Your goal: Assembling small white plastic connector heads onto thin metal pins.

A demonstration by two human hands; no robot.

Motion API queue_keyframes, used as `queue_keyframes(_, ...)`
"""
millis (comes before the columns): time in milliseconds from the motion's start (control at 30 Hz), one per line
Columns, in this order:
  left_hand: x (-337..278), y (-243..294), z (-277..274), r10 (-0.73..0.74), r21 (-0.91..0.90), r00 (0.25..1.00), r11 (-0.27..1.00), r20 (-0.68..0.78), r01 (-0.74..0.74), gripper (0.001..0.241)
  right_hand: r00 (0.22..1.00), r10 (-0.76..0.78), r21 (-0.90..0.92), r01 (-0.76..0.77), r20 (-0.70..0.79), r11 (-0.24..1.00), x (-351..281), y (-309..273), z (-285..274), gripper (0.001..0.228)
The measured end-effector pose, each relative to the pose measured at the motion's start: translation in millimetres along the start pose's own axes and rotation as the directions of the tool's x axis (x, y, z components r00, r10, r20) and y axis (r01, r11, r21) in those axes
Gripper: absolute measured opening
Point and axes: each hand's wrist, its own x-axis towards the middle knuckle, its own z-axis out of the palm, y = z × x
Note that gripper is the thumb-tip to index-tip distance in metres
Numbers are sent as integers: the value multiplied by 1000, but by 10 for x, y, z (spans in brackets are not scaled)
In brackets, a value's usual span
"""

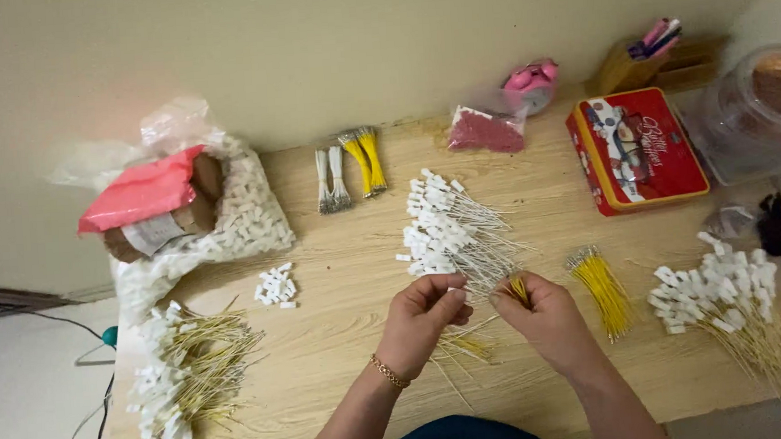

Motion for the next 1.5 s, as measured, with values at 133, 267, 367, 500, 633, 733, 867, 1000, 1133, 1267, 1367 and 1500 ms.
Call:
queue_keyframes(133, -46, -5, -23, 3, 25, 1000, 1000, 16, -3, 16, 998, -70, -79, 71, 9, 994, -71, -106, 107, 8)
queue_keyframes(267, -67, -17, -45, 8, 27, 999, 1000, 39, -9, 10, 997, -56, -120, 63, 61, 991, -78, -66, 130, 9)
queue_keyframes(367, -77, -29, -54, 26, 26, 998, 999, 60, -28, 7, 994, -87, -80, 92, 61, 993, -73, -45, 136, 12)
queue_keyframes(500, -108, -17, -28, 34, 16, 998, 999, 53, -34, 6, 993, -92, 86, 86, 75, 993, -84, 4, 140, 12)
queue_keyframes(633, -134, -8, -2, 62, 35, 996, 997, 63, -64, 8, 993, -102, 71, 97, 58, 993, -65, 63, 145, 6)
queue_keyframes(733, -103, -69, -26, 96, 55, 994, 994, 59, -99, 7, 994, -82, 19, 81, 69, 997, -73, 37, 167, 11)
queue_keyframes(867, -101, -82, -26, 69, -25, 996, 997, 52, -68, 7, 996, -84, 130, 82, 12, 988, -106, 4, 228, 14)
queue_keyframes(1000, -114, -91, -17, 26, -72, 1000, 997, -14, -27, 7, 996, -84, 27, 83, 33, 996, -146, -167, 226, 21)
queue_keyframes(1133, -95, -132, -52, 48, -110, 998, 993, 34, -44, 6, 997, -67, -21, 68, 48, 997, -120, -74, 213, 15)
queue_keyframes(1267, -59, -147, -120, -36, -320, 999, 947, 17, 39, 15, 986, -166, -123, 167, 12, 978, -162, -115, 189, 14)
queue_keyframes(1367, -54, -141, -137, -53, -396, 999, 917, 15, 54, 17, 975, -219, -195, 210, -25, 958, -205, -176, 179, 13)
queue_keyframes(1500, -74, -120, -113, -56, -421, 998, 905, 29, 63, 16, 962, -274, -262, 263, -9, 929, -226, -246, 191, 10)
